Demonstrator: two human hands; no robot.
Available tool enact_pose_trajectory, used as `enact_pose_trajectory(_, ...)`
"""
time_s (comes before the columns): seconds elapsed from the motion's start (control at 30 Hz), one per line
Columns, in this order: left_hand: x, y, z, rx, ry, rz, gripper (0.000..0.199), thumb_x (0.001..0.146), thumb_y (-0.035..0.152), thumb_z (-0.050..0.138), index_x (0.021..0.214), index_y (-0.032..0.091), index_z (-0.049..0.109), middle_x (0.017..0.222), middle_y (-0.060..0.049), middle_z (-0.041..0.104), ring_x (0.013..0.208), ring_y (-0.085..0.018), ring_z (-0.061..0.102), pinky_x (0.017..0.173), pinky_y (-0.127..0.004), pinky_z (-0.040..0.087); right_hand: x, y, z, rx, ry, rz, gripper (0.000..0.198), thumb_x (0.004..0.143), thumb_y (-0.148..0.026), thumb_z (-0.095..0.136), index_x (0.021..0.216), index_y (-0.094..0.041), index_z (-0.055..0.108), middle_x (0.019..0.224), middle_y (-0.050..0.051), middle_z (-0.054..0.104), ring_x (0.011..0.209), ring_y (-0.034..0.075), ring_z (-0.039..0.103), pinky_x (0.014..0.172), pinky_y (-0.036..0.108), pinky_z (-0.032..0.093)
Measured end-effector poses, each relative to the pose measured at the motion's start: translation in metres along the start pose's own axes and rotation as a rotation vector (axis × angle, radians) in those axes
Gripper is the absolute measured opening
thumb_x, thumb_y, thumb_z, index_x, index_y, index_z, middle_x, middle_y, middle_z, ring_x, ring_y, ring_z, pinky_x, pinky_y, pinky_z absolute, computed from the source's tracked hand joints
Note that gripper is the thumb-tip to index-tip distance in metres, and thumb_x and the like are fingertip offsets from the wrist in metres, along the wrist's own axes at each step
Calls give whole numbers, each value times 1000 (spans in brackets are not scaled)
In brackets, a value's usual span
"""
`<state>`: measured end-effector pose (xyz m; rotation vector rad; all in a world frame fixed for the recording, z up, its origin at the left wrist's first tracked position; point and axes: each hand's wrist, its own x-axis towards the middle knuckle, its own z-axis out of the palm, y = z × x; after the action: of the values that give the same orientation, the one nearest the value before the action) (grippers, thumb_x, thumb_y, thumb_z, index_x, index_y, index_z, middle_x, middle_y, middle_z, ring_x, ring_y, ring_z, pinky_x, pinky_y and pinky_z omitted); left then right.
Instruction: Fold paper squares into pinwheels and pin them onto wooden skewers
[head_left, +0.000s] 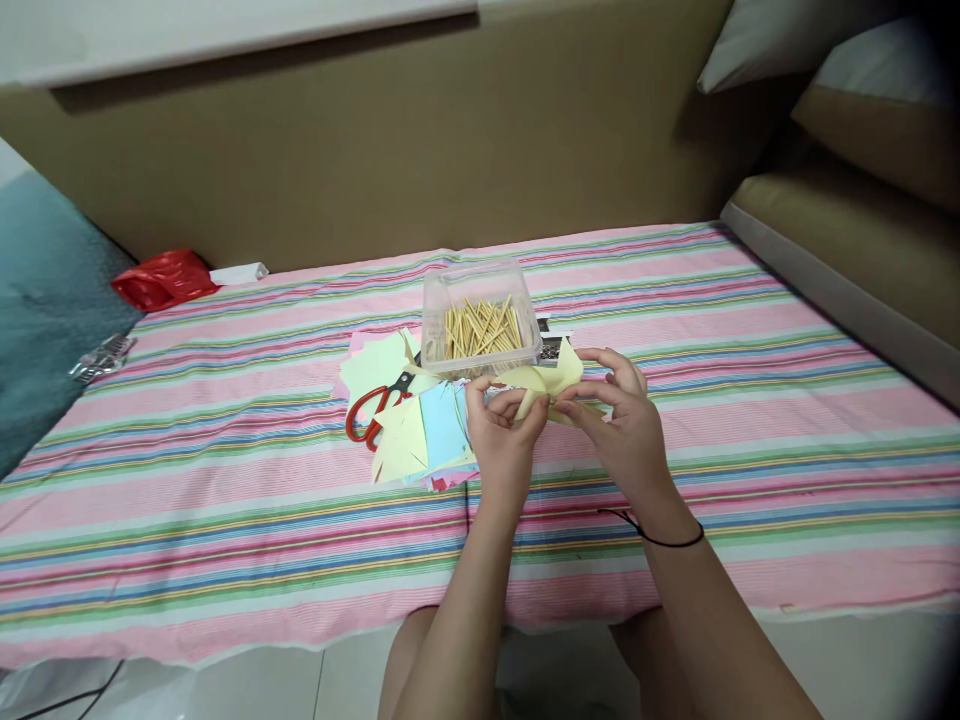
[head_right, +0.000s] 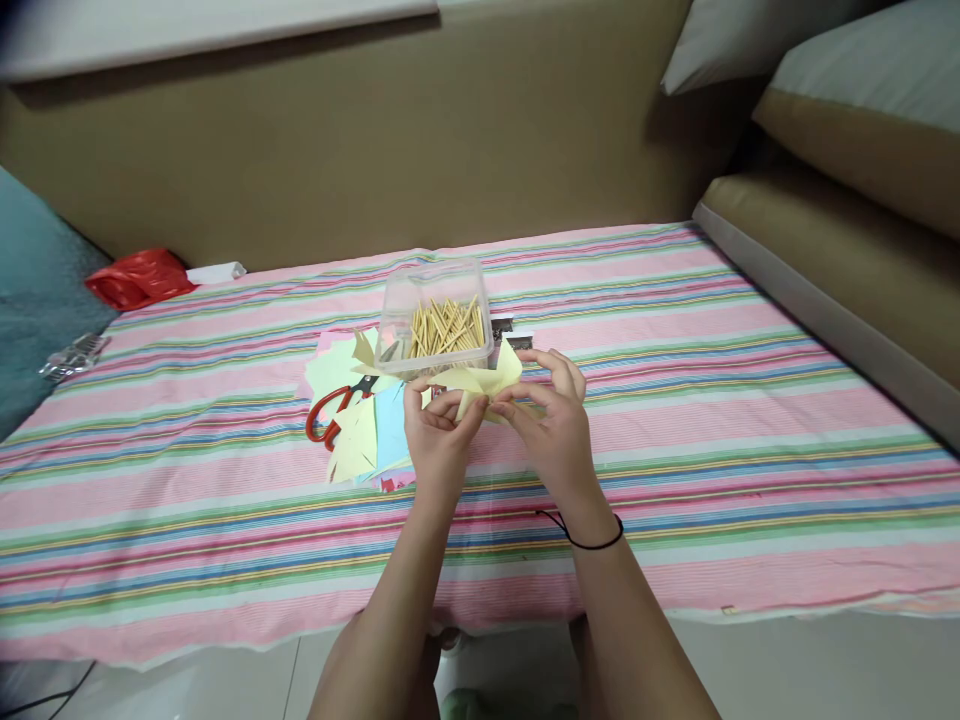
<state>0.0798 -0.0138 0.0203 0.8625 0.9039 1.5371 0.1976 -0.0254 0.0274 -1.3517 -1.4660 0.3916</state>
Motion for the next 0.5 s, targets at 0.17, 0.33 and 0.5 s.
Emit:
enact_pose_trajectory(0.17,0,0,0,-9,-6,-5,50,66,19,76,97,24,36,68,5,67,62,-11,63,63,-22,47,0,2,0,-1,-15,9,15,79,-40,66,70,-28,69,120,2,57,123,29,40,100,52,33)
enact_pose_trajectory(0.33,1,0,1,-20,-8,-8,51,65,18,76,97,24,37,68,4,67,62,-10,63,63,-22,48,0,2,0,10,-6,8,14,79,-38,67,70,-27,69,120,2,57,123,29,41,101,52,33)
enact_pose_trajectory(0.5,1,0,0,7,-4,-7,52,65,20,76,98,24,36,69,5,67,64,-11,64,65,-23,49,0,-1,0,28,15,37,12,77,-37,69,70,-27,69,120,3,57,121,29,44,99,52,35)
